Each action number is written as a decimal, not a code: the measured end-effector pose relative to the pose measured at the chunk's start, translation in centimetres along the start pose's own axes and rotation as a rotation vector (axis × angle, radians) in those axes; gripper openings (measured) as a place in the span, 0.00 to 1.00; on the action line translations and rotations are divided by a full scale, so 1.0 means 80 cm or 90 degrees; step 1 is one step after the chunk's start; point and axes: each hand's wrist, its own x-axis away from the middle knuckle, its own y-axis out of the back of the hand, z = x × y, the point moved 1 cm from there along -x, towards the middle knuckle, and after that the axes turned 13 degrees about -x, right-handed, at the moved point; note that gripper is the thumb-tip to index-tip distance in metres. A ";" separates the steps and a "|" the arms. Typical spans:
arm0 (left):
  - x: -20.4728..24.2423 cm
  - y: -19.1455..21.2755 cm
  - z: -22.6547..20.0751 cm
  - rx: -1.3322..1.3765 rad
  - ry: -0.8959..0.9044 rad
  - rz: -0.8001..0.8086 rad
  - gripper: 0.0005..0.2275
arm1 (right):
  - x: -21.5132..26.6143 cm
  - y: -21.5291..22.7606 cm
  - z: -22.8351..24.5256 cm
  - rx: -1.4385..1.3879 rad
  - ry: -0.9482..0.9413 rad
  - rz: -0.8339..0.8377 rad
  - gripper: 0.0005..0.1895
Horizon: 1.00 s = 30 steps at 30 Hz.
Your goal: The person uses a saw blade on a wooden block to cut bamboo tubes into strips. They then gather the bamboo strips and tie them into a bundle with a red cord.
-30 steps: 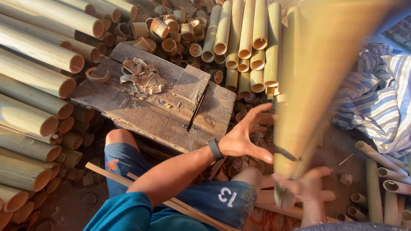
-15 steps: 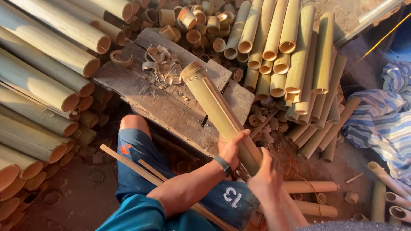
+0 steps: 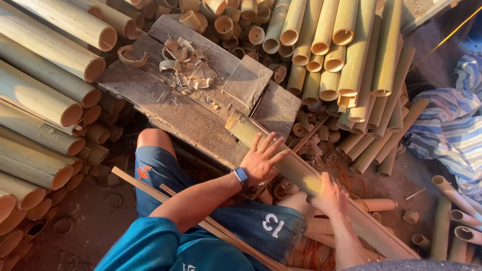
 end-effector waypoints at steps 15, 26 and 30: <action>-0.018 -0.103 0.040 -0.115 -0.055 0.175 0.36 | -0.063 0.018 -0.027 0.015 -0.002 0.072 0.39; -0.078 -0.037 0.027 -0.185 -0.037 0.249 0.39 | -0.109 0.013 -0.076 -0.053 0.044 0.161 0.43; -0.081 -0.106 0.057 -0.241 -0.081 0.238 0.28 | -0.077 0.063 -0.013 0.040 0.003 0.144 0.41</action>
